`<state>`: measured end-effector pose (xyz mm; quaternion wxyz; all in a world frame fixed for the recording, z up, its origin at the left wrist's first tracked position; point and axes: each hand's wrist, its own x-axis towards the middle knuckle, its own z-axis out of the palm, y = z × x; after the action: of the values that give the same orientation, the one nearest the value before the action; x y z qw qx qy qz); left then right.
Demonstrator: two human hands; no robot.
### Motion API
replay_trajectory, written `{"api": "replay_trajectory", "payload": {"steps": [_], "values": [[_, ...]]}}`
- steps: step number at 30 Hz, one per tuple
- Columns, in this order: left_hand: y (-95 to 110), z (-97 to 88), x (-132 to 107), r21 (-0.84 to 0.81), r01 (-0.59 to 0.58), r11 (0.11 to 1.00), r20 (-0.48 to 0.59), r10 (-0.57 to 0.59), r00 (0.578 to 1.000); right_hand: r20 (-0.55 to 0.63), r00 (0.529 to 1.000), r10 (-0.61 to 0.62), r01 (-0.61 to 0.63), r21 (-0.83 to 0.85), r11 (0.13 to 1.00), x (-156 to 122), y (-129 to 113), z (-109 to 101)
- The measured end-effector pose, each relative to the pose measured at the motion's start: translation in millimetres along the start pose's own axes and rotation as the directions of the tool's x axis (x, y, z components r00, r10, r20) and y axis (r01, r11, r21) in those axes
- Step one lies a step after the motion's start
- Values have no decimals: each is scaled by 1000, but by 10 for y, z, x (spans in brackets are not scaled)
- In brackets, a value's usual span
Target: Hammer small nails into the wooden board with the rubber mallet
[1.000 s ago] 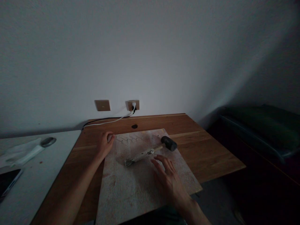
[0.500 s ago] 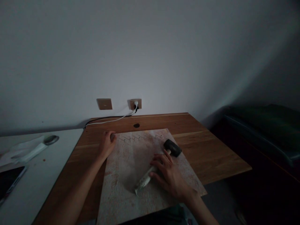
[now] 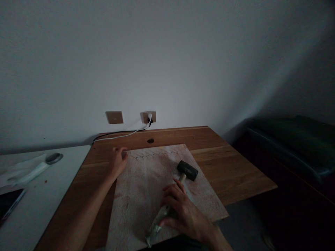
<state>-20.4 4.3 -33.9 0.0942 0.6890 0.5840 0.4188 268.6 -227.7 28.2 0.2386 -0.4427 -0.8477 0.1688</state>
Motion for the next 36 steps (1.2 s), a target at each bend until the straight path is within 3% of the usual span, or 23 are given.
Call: {"api": "replay_trajectory", "payload": {"steps": [4,9,12,16,21,24,26,30,33,36], "values": [[39,-9,-12,-1,18,1000,-2,-18,1000,-32,998,-48,42,-152,988,-174,-39,36],[15,-10,-5,-2,60,998,-55,-60,997,-43,986,-163,130,-418,899,-523,123,176],[-22,-17,26,-28,119,993,-57,-120,991,-26,993,-114,87,-479,874,-609,201,227],[-1,-26,55,-156,229,961,10,-230,973,-10,999,-52,43,-419,907,-642,227,141],[274,54,-13,-280,279,918,118,-256,960,-17,992,125,-123,-340,933,-916,474,-115],[578,263,-49,-308,264,914,188,-214,959,-30,977,209,-208,-294,933,-1224,827,-316],[829,505,-35,-322,242,915,236,-170,957,-75,962,264,-275,-278,921,-1447,1113,-469],[1374,1117,99,-361,115,925,279,-11,960,-316,869,381,-466,-262,845,-1815,1627,-760],[1673,1448,224,-398,65,915,283,55,958,-485,794,366,-536,-275,798,-1967,1776,-869],[1701,1516,262,-414,35,910,262,83,961,-622,704,343,-600,-263,756,-2036,1671,-758]]}}
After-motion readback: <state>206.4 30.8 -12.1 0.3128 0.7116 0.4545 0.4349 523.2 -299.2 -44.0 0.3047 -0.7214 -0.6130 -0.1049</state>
